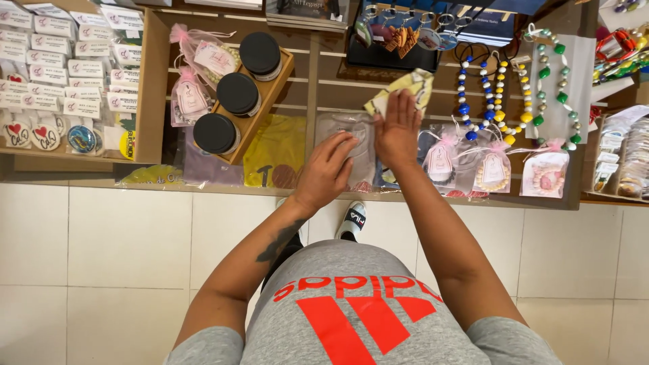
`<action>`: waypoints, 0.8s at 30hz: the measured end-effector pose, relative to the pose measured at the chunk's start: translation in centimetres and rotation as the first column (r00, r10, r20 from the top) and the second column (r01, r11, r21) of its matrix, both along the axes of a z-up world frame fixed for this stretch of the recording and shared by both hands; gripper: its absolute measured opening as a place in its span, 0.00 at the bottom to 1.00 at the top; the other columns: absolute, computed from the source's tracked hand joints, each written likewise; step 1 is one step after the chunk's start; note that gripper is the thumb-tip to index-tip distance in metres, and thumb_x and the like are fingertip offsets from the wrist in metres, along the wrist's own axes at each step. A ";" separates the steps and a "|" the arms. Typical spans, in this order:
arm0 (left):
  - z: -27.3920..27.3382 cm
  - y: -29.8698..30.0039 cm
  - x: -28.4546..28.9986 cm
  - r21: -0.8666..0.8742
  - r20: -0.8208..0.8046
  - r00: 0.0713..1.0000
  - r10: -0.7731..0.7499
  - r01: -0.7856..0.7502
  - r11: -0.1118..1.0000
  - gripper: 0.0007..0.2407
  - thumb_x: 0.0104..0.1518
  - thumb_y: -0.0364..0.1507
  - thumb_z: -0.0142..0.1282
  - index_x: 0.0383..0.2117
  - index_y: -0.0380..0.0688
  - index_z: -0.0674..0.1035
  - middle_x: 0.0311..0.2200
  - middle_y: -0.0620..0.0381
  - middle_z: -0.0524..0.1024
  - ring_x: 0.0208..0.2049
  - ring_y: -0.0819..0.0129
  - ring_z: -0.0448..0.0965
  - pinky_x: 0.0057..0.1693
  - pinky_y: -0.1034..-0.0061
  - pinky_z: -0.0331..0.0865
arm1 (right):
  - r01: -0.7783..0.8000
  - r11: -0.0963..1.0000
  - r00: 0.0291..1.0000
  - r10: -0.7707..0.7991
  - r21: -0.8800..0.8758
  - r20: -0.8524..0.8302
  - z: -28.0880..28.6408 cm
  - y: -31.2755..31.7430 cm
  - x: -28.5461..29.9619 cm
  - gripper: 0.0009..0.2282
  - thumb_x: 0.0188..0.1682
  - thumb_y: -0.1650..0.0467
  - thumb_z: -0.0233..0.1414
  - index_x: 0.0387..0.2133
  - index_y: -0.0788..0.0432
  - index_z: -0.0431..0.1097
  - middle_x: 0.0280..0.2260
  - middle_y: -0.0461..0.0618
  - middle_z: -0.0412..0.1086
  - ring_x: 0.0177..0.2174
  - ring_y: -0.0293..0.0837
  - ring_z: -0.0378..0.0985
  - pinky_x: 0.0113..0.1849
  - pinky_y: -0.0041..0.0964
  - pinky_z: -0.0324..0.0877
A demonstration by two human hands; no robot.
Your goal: Organizing and tidying up a retail souvenir display, including folding a fabric scrunchie and arranging small boxed items.
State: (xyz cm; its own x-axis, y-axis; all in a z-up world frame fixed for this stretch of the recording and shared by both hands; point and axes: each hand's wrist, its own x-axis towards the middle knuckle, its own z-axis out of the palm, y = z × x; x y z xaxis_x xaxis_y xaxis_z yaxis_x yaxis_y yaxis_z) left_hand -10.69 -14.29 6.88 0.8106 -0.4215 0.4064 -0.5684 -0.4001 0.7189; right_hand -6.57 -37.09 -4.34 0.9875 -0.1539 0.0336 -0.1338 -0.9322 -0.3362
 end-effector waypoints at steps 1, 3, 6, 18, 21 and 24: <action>-0.2 -0.5 0.3 -0.002 0.002 1.000 -0.005 0.005 1.000 0.16 0.60 0.22 0.57 0.56 0.39 0.75 0.57 0.47 0.72 0.61 0.50 0.72 0.66 0.61 0.67 | 0.005 1.000 1.000 -0.005 -0.002 0.002 0.0 -0.2 0.0 0.29 0.63 0.57 0.37 0.72 0.61 0.43 0.73 0.61 0.38 0.72 0.60 0.34 0.68 0.58 0.34; -0.5 -1.2 0.6 0.025 0.017 0.999 -0.037 0.037 0.999 0.17 0.61 0.23 0.57 0.57 0.39 0.75 0.57 0.47 0.72 0.61 0.50 0.72 0.66 0.60 0.66 | 0.047 0.999 0.999 -0.047 0.025 -0.022 0.0 -0.4 -0.3 0.29 0.63 0.58 0.38 0.72 0.63 0.43 0.73 0.62 0.37 0.72 0.61 0.34 0.68 0.60 0.32; -1.4 -2.0 1.3 0.007 0.011 0.997 -0.073 0.073 0.997 0.16 0.63 0.25 0.56 0.57 0.39 0.74 0.58 0.47 0.72 0.63 0.50 0.71 0.68 0.60 0.66 | -0.009 1.000 0.999 0.009 0.019 -0.031 -0.2 1.4 -0.4 0.30 0.61 0.59 0.41 0.72 0.64 0.42 0.73 0.64 0.36 0.71 0.61 0.32 0.67 0.61 0.31; -5.3 0.3 2.5 0.322 -0.112 0.993 0.024 0.014 0.947 0.25 0.66 0.47 0.50 0.57 0.36 0.76 0.62 0.42 0.69 0.69 0.46 0.61 0.74 0.54 0.47 | -0.530 0.848 0.847 0.531 -0.028 0.025 3.6 12.0 -6.1 0.38 0.52 0.63 0.49 0.70 0.71 0.36 0.71 0.72 0.36 0.71 0.67 0.34 0.68 0.62 0.30; -5.1 0.5 2.8 0.296 -0.112 0.993 0.039 -0.004 0.955 0.25 0.65 0.47 0.49 0.55 0.35 0.77 0.62 0.43 0.71 0.69 0.48 0.60 0.73 0.54 0.44 | -0.513 0.855 0.856 0.516 0.072 -0.027 5.6 12.2 -5.5 0.39 0.49 0.62 0.50 0.70 0.68 0.38 0.70 0.72 0.37 0.69 0.67 0.35 0.66 0.59 0.32; -4.5 0.0 4.0 0.290 -0.144 0.986 0.082 -0.037 0.956 0.22 0.62 0.44 0.51 0.50 0.38 0.81 0.60 0.46 0.73 0.68 0.52 0.61 0.72 0.52 0.41 | -0.495 0.865 0.868 0.495 0.081 0.024 3.8 11.8 -4.8 0.36 0.51 0.61 0.50 0.70 0.65 0.43 0.70 0.69 0.43 0.70 0.65 0.39 0.67 0.59 0.33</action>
